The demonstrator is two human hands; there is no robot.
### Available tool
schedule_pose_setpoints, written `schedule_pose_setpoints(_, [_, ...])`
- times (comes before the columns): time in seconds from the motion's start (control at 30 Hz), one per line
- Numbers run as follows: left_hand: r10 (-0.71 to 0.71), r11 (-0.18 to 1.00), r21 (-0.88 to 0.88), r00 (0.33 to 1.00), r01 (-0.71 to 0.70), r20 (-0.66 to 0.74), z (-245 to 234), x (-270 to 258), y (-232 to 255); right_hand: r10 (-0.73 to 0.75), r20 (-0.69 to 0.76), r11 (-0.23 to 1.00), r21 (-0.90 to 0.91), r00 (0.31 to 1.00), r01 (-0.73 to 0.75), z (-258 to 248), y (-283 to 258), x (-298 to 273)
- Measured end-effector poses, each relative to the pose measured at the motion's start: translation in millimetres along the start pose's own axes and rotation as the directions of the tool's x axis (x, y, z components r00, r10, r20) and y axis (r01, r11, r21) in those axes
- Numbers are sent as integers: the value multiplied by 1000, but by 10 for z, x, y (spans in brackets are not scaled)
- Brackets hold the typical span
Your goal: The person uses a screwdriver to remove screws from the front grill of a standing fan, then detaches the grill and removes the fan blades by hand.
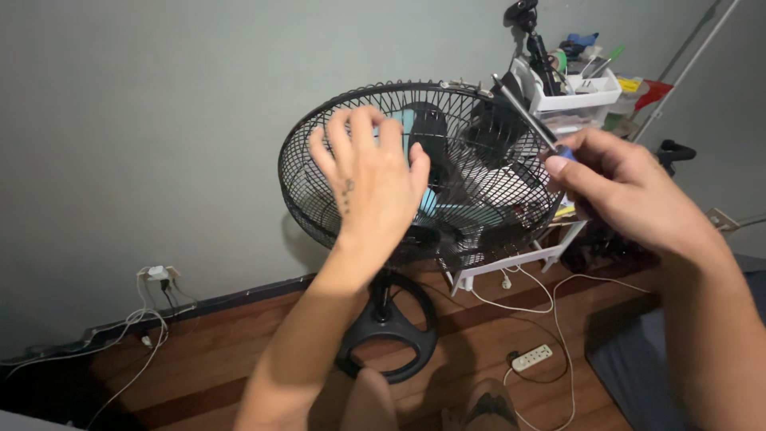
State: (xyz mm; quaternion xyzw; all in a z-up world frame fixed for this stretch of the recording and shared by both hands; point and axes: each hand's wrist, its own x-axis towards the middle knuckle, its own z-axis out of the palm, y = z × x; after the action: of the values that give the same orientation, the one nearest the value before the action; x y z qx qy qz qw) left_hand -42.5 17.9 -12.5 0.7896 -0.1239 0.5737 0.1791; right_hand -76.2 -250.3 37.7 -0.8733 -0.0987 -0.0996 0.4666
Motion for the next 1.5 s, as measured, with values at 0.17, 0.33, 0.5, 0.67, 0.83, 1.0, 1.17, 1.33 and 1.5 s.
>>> schedule_pose_setpoints(0.17, [-50,998,-44,998,48,-38,84,119,1,-48,-104,956,-293,993,15,-65,-107,-2])
schedule_pose_setpoints(0.33, [-76,987,-142,996,69,-50,92,114,-56,-589,-63,536,-776,805,332,-173,-84,78])
schedule_pose_setpoints(0.5, [-109,978,-186,993,97,-56,189,188,-106,-540,-87,496,-836,837,233,-313,-60,245])
schedule_pose_setpoints(0.67, [12,960,-279,998,-28,-60,314,350,-206,-471,-68,566,-788,879,243,-377,-37,379])
schedule_pose_setpoints(0.83, [81,909,-413,995,-52,53,412,424,-198,-400,-54,640,-731,915,237,-363,70,435])
schedule_pose_setpoints(1.0, [70,893,-451,991,-10,116,405,457,-201,-425,-44,657,-702,904,275,-367,117,475])
schedule_pose_setpoints(1.17, [113,892,-451,984,-39,138,342,465,-210,-406,-52,732,-616,912,291,-370,140,509])
schedule_pose_setpoints(1.33, [244,895,-419,955,-155,168,277,455,-226,-417,-31,752,-573,908,326,-359,173,529])
schedule_pose_setpoints(1.5, [257,901,-398,951,-172,172,283,451,-240,-383,-36,785,-539,923,305,-346,176,540])
